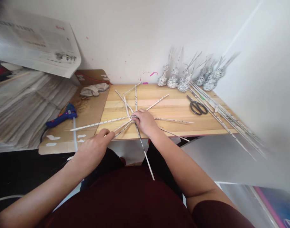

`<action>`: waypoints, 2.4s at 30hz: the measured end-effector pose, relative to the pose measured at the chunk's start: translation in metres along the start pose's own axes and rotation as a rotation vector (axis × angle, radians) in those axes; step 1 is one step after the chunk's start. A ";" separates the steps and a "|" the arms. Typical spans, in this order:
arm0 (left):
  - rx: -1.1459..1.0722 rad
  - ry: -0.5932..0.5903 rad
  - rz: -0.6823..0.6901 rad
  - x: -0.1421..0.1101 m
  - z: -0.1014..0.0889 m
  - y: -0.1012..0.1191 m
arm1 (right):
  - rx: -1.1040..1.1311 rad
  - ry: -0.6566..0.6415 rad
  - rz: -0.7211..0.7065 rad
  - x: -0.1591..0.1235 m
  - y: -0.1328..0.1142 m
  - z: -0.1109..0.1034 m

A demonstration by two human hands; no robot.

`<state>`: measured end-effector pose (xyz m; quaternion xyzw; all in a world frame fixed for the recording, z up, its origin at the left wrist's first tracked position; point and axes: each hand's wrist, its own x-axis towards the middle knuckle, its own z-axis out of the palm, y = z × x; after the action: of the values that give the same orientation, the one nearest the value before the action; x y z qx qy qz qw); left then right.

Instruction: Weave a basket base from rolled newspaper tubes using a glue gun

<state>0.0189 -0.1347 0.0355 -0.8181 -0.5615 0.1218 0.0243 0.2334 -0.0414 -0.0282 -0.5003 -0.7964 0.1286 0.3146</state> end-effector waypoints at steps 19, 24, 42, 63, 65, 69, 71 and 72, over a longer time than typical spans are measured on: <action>-0.052 0.299 0.010 0.035 0.010 -0.035 | 0.016 0.004 -0.020 -0.002 0.000 -0.001; -0.007 0.227 0.027 0.042 0.006 -0.028 | -0.027 0.002 -0.008 -0.002 0.000 0.001; -0.545 0.089 0.253 0.073 0.001 -0.026 | -0.038 -0.008 -0.032 -0.005 -0.003 -0.002; -0.218 0.255 0.293 0.107 0.022 -0.007 | -0.048 -0.038 -0.043 -0.005 -0.002 -0.006; -0.280 0.272 0.300 0.112 0.023 -0.010 | -0.043 -0.037 -0.044 -0.005 -0.002 -0.006; -0.372 0.274 0.294 0.119 0.021 -0.018 | -0.040 -0.051 -0.034 -0.005 -0.003 -0.008; -0.418 0.266 0.304 0.121 0.019 -0.021 | -0.046 -0.053 -0.033 -0.005 -0.005 -0.008; -0.439 0.261 0.309 0.121 0.017 -0.021 | -0.052 -0.051 -0.033 -0.005 -0.005 -0.009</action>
<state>0.0369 -0.0169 0.0017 -0.8883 -0.4354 -0.1064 -0.1000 0.2366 -0.0490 -0.0206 -0.4917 -0.8153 0.1155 0.2832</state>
